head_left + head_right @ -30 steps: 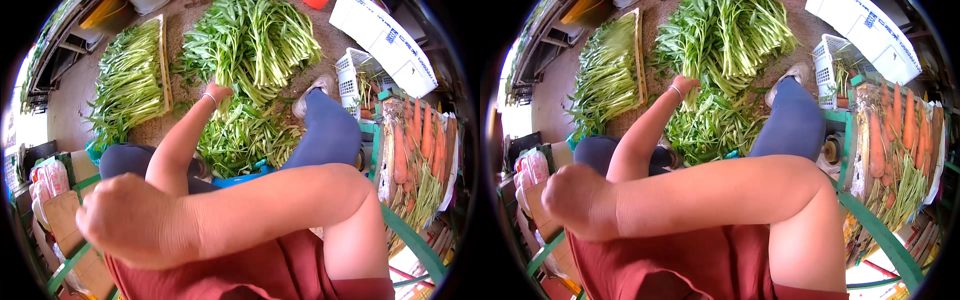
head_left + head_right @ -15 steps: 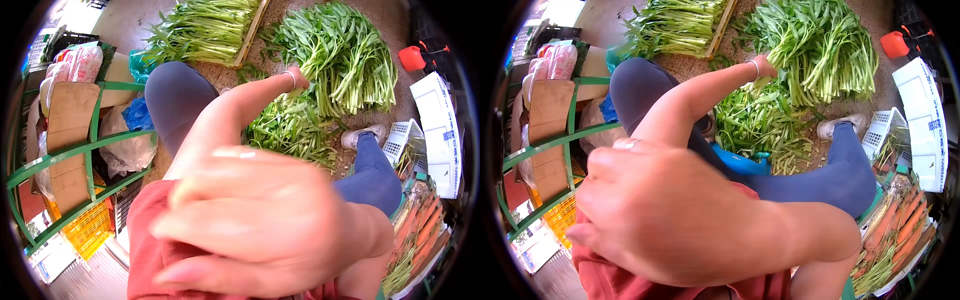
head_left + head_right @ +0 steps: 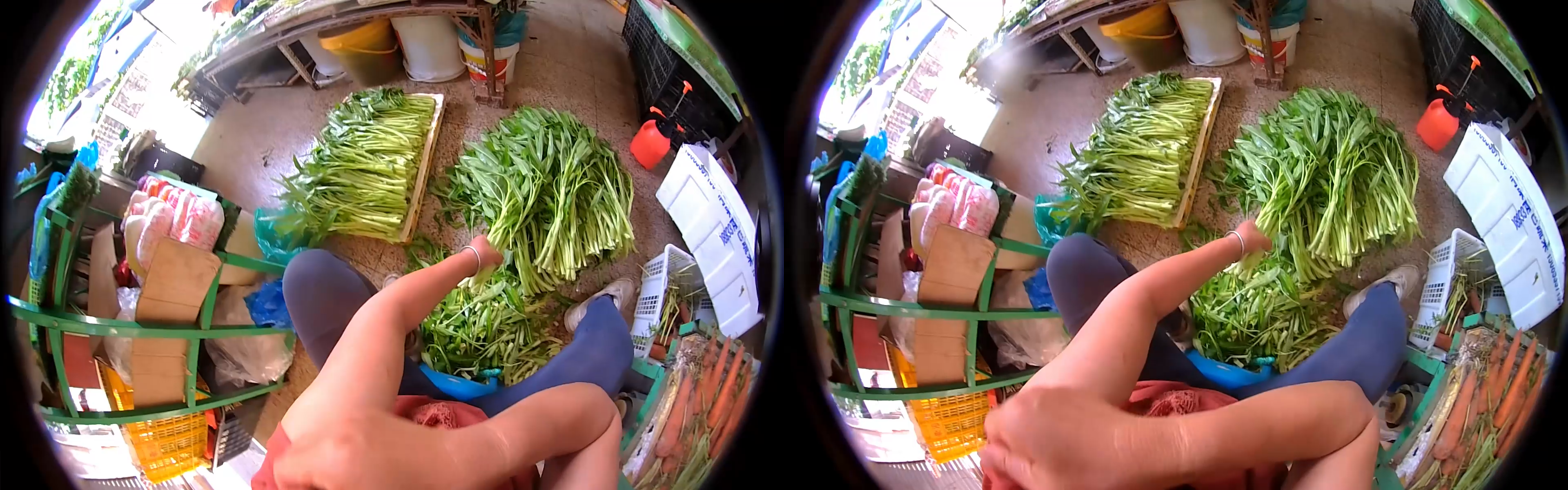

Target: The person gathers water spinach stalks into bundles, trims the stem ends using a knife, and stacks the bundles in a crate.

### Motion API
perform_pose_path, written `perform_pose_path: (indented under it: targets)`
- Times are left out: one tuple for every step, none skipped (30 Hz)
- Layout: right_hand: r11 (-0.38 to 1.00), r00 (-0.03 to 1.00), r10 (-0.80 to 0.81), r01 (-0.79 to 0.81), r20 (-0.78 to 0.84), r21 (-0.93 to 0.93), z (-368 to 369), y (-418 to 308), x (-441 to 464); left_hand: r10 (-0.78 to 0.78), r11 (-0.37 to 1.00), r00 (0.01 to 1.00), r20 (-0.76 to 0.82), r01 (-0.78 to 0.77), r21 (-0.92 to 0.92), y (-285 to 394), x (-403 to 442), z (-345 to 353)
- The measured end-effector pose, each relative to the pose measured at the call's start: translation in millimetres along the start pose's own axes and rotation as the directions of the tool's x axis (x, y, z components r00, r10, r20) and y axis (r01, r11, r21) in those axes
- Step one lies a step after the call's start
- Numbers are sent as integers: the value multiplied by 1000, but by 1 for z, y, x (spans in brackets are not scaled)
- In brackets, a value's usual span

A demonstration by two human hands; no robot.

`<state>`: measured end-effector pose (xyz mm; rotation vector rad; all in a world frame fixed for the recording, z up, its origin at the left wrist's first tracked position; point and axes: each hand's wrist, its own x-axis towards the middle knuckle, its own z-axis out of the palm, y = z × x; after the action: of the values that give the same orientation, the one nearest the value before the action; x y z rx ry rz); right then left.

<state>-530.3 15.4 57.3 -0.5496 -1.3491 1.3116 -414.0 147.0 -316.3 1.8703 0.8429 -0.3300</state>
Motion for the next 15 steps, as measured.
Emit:
perform_pose_path:
  targets:
    - [993, 995, -95, 96, -20, 72, 1, -10, -5, -17, 1000, 999, 40, 18, -14, -3, 2, 1]
    - [985, 987, -163, 163, -10, 57, 1, -12, -8, -31, 999, 996, 86, 33, -30, -5, 6, 3]
    - [985, 986, -166, 167, -25, 48, 0, -14, -9, -23, 999, 995, 99, 25, -20, -8, 6, 9]
    - [967, 967, -241, 232, 77, 109, -3, -15, -6, -13, 999, 999, 51, 10, 53, -11, 9, 11]
    - [957, 953, -277, 261, 127, 128, -6, -18, -8, 9, 992, 1000, -3, -8, 125, -11, 14, 10]
    - [946, 934, -311, 287, 177, 149, -10, -20, -9, 74, 992, 997, 11, -75, 97, 0, 2, 7]
    - [961, 953, -275, 272, 127, 41, -12, -22, -13, 18, 995, 999, 30, -21, 96, -1, 6, 14]
    - [963, 962, -259, 264, 90, -55, -16, -17, -11, -42, 995, 999, 32, 39, 95, -4, 11, 14]
    - [957, 969, -242, 247, 53, -150, -20, -14, -8, -35, 992, 999, 9, 34, 118, -3, 10, 13]
    - [943, 971, -239, 235, 13, -235, -25, -8, -1, -33, 989, 999, -9, 34, 142, -2, 10, 14]
    - [912, 947, -278, 207, -162, -354, -27, -9, -4, -95, 995, 991, 90, 92, 38, -2, 10, 14]
    - [896, 956, -214, 109, -203, -430, -33, -2, -2, -89, 996, 992, 87, 86, 38, -4, 14, 15]
    - [873, 992, -51, -12, -115, -487, -40, 1, -6, -58, 996, 996, 64, 53, 78, -6, 17, 16]
    - [825, 992, 121, -122, -38, -552, -46, -1, -7, -28, 993, 999, 42, 22, 119, -8, 19, 16]
    - [820, 992, 118, -119, -37, -560, -48, 3, -6, 17, 991, 1000, 22, -20, 135, -10, 20, 17]
